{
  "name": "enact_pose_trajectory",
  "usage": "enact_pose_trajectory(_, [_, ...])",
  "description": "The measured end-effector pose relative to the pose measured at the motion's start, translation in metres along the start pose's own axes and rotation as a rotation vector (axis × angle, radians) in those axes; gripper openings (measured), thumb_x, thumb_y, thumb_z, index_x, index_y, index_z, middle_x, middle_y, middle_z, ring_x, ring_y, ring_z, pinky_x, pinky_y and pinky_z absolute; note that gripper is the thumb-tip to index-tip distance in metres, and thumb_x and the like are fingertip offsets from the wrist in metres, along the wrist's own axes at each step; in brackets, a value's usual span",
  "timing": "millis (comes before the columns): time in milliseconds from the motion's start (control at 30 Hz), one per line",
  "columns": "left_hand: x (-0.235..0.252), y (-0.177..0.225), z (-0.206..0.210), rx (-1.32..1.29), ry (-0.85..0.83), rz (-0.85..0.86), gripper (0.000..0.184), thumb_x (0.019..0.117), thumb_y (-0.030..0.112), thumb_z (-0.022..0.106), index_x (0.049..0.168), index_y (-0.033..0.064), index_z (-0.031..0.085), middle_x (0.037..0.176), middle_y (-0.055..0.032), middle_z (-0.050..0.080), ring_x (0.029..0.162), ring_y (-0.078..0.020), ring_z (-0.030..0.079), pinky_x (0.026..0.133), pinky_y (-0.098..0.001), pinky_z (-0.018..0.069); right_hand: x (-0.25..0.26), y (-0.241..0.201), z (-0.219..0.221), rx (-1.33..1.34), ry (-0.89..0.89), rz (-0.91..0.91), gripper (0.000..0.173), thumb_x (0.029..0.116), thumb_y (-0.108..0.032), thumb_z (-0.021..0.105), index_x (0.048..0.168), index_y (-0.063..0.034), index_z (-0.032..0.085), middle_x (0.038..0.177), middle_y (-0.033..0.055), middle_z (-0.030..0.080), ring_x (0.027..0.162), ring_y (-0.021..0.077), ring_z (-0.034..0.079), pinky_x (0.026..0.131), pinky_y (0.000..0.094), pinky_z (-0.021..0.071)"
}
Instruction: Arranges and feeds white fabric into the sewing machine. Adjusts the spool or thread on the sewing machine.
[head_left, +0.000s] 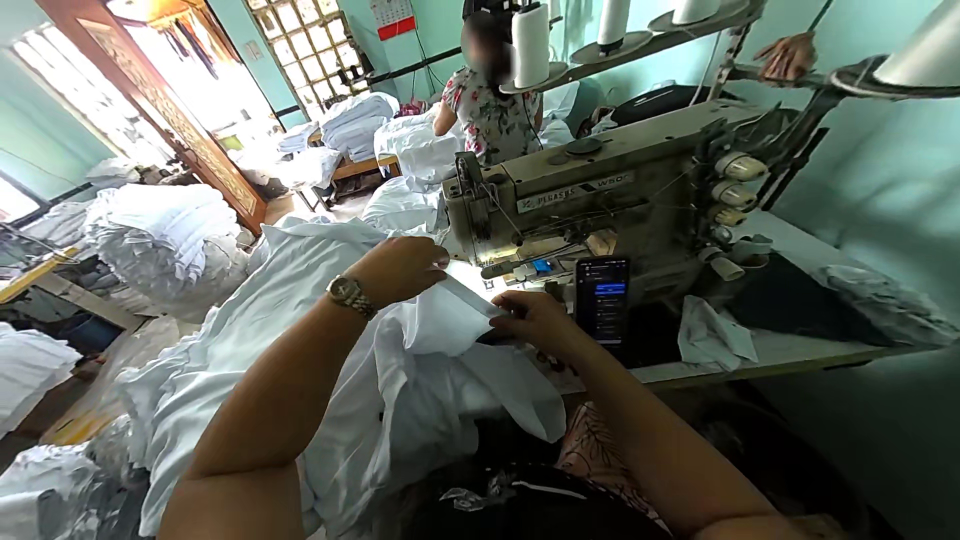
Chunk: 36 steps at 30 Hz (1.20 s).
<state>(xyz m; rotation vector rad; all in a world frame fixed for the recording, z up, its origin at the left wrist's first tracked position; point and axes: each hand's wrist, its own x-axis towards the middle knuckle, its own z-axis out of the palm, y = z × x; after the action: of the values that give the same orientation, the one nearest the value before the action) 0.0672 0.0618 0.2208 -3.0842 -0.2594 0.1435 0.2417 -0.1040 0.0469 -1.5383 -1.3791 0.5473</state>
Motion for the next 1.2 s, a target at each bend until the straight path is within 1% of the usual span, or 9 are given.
enact_pose_trajectory(167, [0.005,0.01,0.002,0.112,-0.028,-0.024,0.025,0.1004,0.03,0.065,0.102,0.0069,0.074,0.099,-0.0124,0.066,0.094,-0.0301,0.067,0.081,-0.0528,0.0545,0.003,0.001,-0.002,0.022,-0.028,-0.04,0.022,0.0978,-0.023,0.068,0.106,-0.0045,0.074,0.087,0.0037,0.07,0.075,0.0053,0.062,0.074,0.0263,0.0533])
enact_pose_trajectory(367, [0.006,0.004,-0.002,-0.116,-0.012,0.163,0.033,0.1033,0.032,0.059,0.083,0.0073,0.067,0.081,-0.0048,0.058,0.074,-0.0171,0.058,0.067,-0.0379,0.0488,0.0,0.0,-0.003,0.101,-0.077,0.014,0.022,0.092,-0.027,0.076,0.098,-0.0065,0.073,0.078,-0.0022,0.066,0.067,-0.0002,0.056,0.066,0.021,0.0493])
enact_pose_trajectory(500, [0.014,-0.002,0.002,-0.047,-0.093,0.112,0.023,0.102,0.024,0.062,0.092,0.0071,0.073,0.087,-0.0068,0.063,0.082,-0.02,0.063,0.077,-0.0408,0.053,-0.003,0.007,-0.001,0.121,-0.108,0.005,0.025,0.0961,-0.03,0.071,0.091,-0.0053,0.071,0.071,-0.0038,0.061,0.061,-0.0018,0.053,0.06,0.0178,0.0463])
enact_pose_trajectory(733, [0.009,-0.001,0.004,-0.419,-0.04,0.375,0.01,0.0935,0.013,0.065,0.092,0.0041,0.069,0.09,-0.0046,0.066,0.075,-0.0095,0.061,0.065,-0.0254,0.0518,-0.006,0.008,0.001,0.101,-0.046,0.04,0.029,0.0975,-0.033,0.069,0.089,-0.0059,0.072,0.071,-0.0037,0.063,0.063,-0.0004,0.058,0.062,0.0205,0.0506])
enact_pose_trajectory(833, [0.009,0.003,0.005,-0.498,-0.105,0.381,0.009,0.089,0.009,0.07,0.095,0.0031,0.069,0.077,-0.0026,0.064,0.063,-0.0068,0.056,0.055,-0.0227,0.0465,-0.014,0.008,0.005,0.169,-0.029,-0.006,0.021,0.0921,-0.028,0.076,0.092,-0.0076,0.074,0.074,-0.0062,0.068,0.064,-0.0039,0.06,0.061,0.0152,0.0506])
enact_pose_trajectory(900, [0.011,0.004,0.011,-0.274,-0.074,0.253,0.008,0.0926,0.012,0.072,0.097,0.0058,0.07,0.078,-0.0055,0.066,0.065,-0.0148,0.061,0.059,-0.0322,0.0516,-0.018,0.022,0.012,0.141,-0.016,-0.016,0.022,0.0899,-0.029,0.077,0.09,-0.0071,0.073,0.075,-0.005,0.064,0.065,-0.0024,0.054,0.062,0.0175,0.0459])
enact_pose_trajectory(967, [0.012,0.012,0.02,0.064,-0.05,0.083,0.011,0.0957,0.018,0.07,0.096,0.0082,0.075,0.095,-0.0107,0.068,0.089,-0.0284,0.068,0.077,-0.0497,0.0565,-0.02,0.034,0.017,0.126,0.001,-0.058,0.02,0.0892,-0.026,0.077,0.093,-0.0065,0.075,0.084,-0.001,0.069,0.074,0.0006,0.06,0.07,0.0206,0.0517])
enact_pose_trajectory(1067, [0.009,0.024,0.03,0.056,-0.059,0.147,0.017,0.0946,0.025,0.069,0.087,0.0097,0.073,0.091,-0.0078,0.067,0.088,-0.0255,0.067,0.075,-0.0489,0.0554,-0.024,0.037,0.022,0.183,0.02,-0.128,0.018,0.089,-0.024,0.079,0.096,-0.0073,0.077,0.1,0.001,0.073,0.092,0.0028,0.066,0.084,0.0219,0.0557])
enact_pose_trajectory(1200, [0.009,0.033,0.033,0.09,-0.022,0.066,0.015,0.0989,0.018,0.065,0.108,0.007,0.068,0.099,-0.0112,0.067,0.085,-0.0287,0.069,0.073,-0.0494,0.0575,-0.024,0.034,0.023,0.146,0.037,-0.096,0.018,0.0879,-0.023,0.08,0.095,-0.0065,0.077,0.101,0.0023,0.073,0.092,0.004,0.066,0.084,0.0224,0.0553])
